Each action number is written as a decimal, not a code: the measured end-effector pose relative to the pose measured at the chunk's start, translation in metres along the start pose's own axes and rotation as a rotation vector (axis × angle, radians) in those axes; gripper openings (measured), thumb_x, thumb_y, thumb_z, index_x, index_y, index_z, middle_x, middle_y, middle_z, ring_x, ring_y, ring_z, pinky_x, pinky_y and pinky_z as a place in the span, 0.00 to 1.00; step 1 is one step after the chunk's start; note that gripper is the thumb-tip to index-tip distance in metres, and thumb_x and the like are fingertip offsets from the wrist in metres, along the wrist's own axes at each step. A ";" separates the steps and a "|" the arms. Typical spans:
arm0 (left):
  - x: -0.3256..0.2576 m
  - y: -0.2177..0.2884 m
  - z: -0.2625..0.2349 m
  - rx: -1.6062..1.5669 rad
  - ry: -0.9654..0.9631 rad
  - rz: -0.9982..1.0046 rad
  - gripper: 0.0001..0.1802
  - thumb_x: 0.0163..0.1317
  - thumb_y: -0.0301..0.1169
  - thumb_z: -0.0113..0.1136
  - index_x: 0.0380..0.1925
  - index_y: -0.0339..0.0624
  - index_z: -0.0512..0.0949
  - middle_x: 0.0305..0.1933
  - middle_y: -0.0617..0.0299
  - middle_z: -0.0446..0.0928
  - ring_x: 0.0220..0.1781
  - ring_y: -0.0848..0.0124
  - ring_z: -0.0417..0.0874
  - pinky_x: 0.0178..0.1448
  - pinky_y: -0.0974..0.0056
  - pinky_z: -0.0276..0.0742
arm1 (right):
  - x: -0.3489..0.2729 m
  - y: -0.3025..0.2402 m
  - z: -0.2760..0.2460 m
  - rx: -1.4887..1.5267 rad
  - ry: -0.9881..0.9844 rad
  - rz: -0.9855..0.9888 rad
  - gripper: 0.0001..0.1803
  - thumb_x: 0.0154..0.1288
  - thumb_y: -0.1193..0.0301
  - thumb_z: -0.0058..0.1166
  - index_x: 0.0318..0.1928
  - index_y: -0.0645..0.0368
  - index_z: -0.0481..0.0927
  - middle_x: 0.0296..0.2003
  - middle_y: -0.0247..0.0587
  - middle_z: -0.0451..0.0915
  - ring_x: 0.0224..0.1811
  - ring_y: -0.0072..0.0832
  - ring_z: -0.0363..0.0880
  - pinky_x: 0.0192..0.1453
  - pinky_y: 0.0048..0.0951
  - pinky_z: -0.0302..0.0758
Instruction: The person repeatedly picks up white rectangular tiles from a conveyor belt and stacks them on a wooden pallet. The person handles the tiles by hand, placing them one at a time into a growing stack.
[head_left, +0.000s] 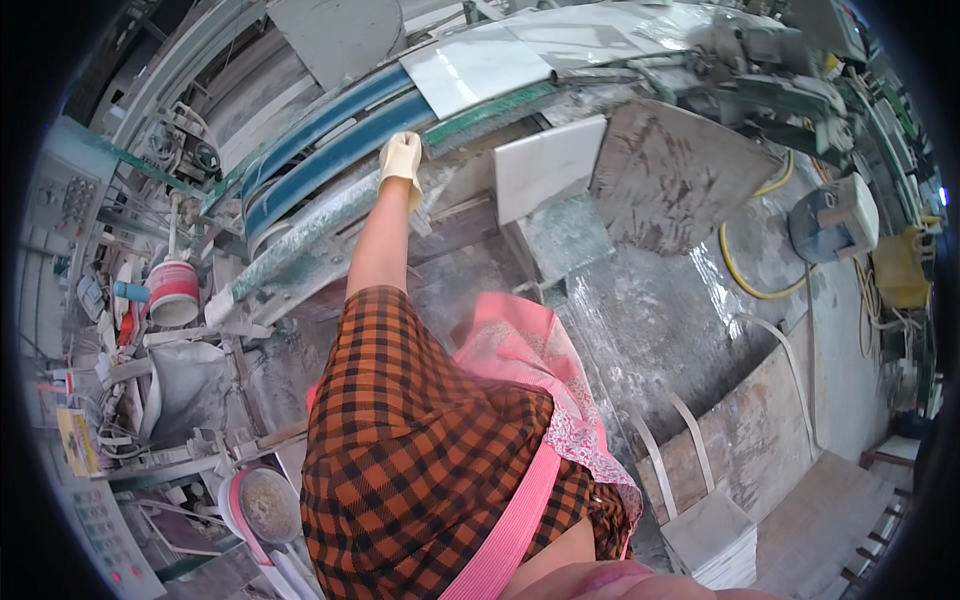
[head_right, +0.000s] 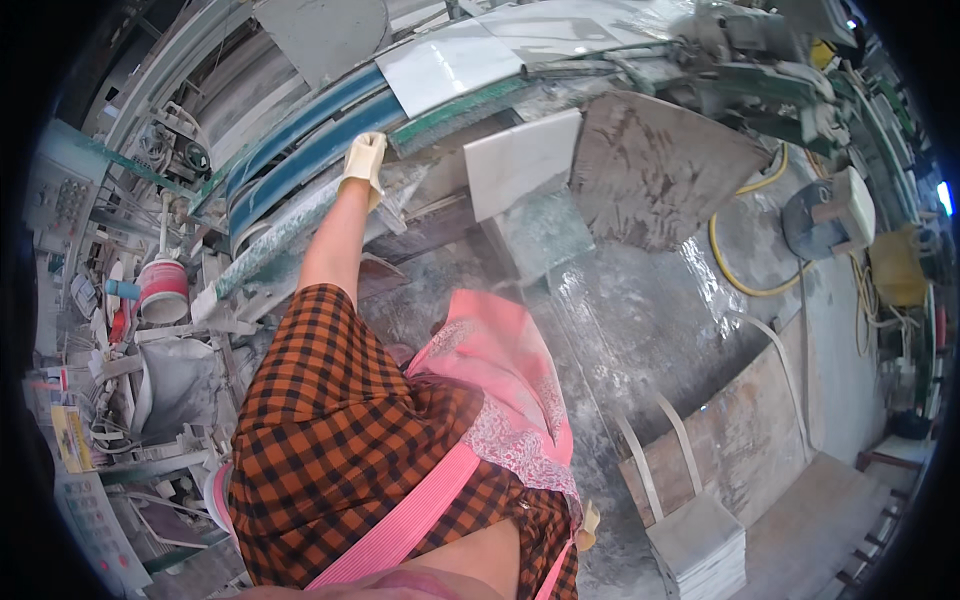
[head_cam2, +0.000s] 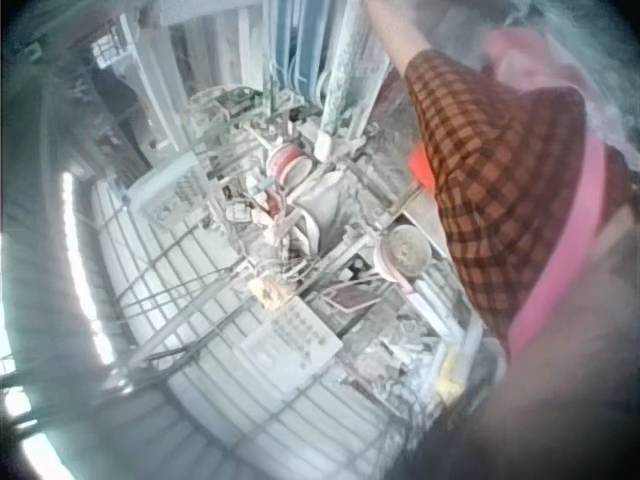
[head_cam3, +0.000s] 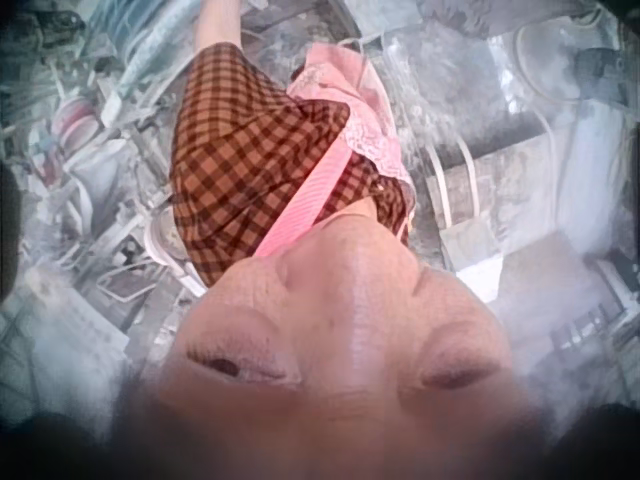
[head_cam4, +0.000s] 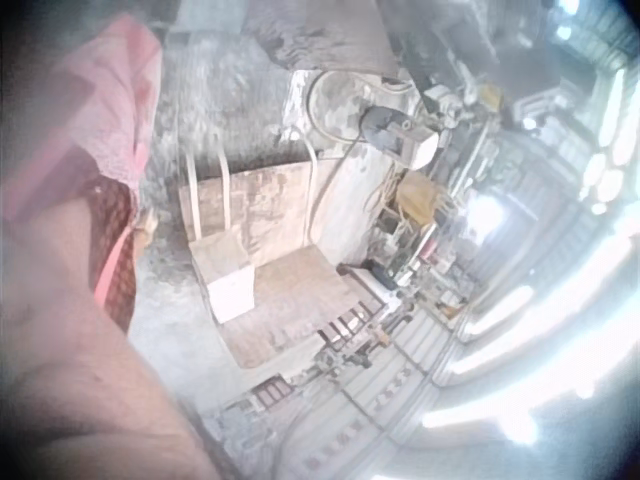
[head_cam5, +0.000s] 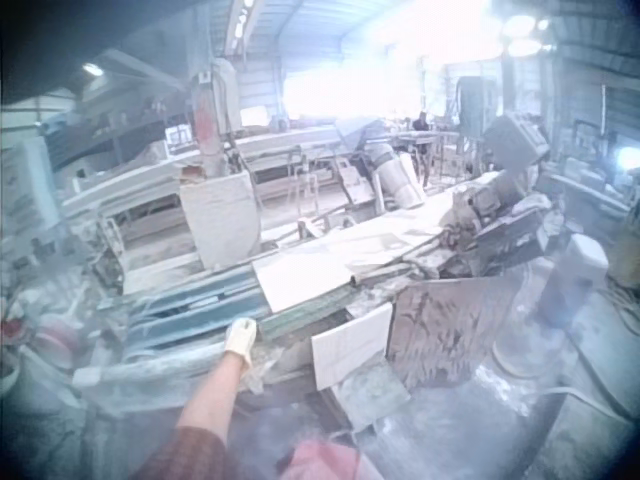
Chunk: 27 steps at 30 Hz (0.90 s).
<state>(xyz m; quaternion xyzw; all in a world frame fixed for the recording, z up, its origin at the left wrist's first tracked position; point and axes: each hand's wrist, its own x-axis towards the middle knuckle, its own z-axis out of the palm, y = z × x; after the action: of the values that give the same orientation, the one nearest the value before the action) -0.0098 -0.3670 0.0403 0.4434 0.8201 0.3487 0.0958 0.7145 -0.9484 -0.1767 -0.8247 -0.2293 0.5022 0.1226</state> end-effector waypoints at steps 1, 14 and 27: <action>0.031 -0.004 0.005 -0.043 -0.062 -0.061 0.20 0.62 0.46 0.52 0.41 0.47 0.84 0.45 0.48 0.84 0.50 0.52 0.84 0.56 0.54 0.77 | -0.003 -0.020 0.008 0.011 0.002 0.009 0.17 0.68 0.64 0.50 0.46 0.67 0.81 0.35 0.43 0.84 0.39 0.30 0.82 0.45 0.32 0.76; 0.205 0.000 0.091 0.198 -0.055 -0.066 0.25 0.53 0.44 0.58 0.46 0.38 0.78 0.48 0.42 0.82 0.52 0.45 0.82 0.56 0.50 0.76 | -0.088 -0.213 0.043 0.271 0.235 -0.014 0.25 0.74 0.62 0.49 0.60 0.72 0.70 0.46 0.47 0.81 0.47 0.30 0.81 0.55 0.30 0.77; 0.224 0.025 0.045 -1.230 -0.055 -0.682 0.24 0.66 0.36 0.56 0.56 0.28 0.72 0.49 0.43 0.81 0.49 0.52 0.84 0.50 0.52 0.81 | -0.100 -0.246 0.037 -0.116 0.238 0.054 0.23 0.71 0.59 0.52 0.57 0.65 0.75 0.41 0.42 0.83 0.43 0.29 0.82 0.48 0.29 0.77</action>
<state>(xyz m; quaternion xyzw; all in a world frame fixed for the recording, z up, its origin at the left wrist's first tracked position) -0.1041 -0.1575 0.0575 0.0356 0.5648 0.6883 0.4539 0.5804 -0.7871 -0.0108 -0.8901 -0.2195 0.3896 0.0875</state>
